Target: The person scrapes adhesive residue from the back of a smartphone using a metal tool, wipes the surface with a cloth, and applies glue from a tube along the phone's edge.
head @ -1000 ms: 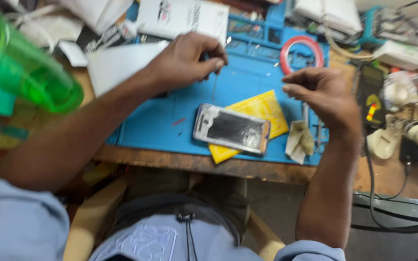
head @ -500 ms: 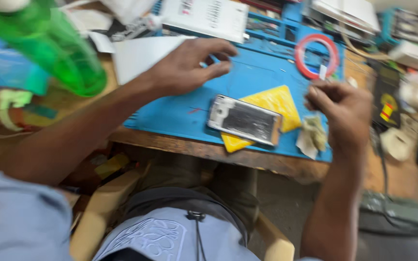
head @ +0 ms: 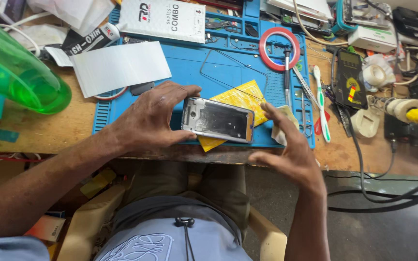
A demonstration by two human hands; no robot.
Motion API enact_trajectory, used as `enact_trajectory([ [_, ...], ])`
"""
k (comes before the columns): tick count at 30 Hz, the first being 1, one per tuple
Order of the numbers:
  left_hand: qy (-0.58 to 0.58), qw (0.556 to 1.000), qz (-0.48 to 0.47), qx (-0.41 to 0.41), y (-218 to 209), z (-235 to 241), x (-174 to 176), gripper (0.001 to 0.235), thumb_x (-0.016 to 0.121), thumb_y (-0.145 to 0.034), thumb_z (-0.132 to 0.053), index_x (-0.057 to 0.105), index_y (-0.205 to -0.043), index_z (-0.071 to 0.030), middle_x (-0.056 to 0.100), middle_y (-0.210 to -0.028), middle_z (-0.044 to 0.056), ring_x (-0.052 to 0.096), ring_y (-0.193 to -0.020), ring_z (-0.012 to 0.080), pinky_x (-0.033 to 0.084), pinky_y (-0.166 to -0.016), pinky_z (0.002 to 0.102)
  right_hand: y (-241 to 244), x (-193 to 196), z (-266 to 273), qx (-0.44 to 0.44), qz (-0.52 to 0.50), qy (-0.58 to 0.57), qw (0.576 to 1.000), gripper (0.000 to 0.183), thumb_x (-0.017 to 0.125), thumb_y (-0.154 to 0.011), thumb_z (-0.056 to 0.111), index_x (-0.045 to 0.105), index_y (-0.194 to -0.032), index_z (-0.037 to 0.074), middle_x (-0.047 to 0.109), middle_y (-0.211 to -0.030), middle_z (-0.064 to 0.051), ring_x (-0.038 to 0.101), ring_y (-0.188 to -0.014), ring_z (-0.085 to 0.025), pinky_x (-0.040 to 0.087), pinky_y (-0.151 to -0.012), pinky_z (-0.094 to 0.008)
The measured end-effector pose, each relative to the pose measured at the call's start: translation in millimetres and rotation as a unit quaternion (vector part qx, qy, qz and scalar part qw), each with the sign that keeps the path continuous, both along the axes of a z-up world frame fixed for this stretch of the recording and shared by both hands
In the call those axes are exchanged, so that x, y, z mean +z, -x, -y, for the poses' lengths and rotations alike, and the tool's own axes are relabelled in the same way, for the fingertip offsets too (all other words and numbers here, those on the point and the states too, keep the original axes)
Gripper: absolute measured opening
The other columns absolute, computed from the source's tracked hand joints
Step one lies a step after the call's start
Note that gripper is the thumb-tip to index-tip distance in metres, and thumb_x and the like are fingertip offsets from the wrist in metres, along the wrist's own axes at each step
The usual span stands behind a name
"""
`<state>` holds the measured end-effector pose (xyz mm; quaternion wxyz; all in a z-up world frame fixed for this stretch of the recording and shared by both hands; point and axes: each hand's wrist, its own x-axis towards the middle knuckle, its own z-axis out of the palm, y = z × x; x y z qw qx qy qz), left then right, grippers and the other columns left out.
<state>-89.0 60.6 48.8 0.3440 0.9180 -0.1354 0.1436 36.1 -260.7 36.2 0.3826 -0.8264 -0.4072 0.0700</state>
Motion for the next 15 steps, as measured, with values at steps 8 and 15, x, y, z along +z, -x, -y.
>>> enact_trajectory([
  [8,0.049,0.997,0.051,-0.037,66.3,24.6,85.2,0.08,0.092,-0.069,-0.032,0.056,-0.132,0.002,0.07,-0.123,0.018,0.07,-0.115,0.0354,0.056,-0.099,0.044,87.6,58.8,26.4,-0.13,0.058,0.023,0.99,0.105,0.091,-0.053,0.03,0.054,-0.148,0.004,0.066,-0.14,-0.012,0.066,-0.126,-0.022,0.051,-0.109,-0.038],
  [15,0.084,0.996,0.005,-0.012,32.8,17.4,46.9,0.082,0.094,-0.067,-0.031,0.06,-0.133,0.004,0.07,-0.123,0.02,0.072,-0.114,0.0332,0.057,-0.097,0.04,50.3,33.8,7.0,-0.049,-0.089,-0.158,0.982,0.076,0.076,-0.079,0.001,0.049,-0.15,0.0,0.058,-0.15,-0.02,0.056,-0.144,-0.025,0.043,-0.124,-0.038],
])
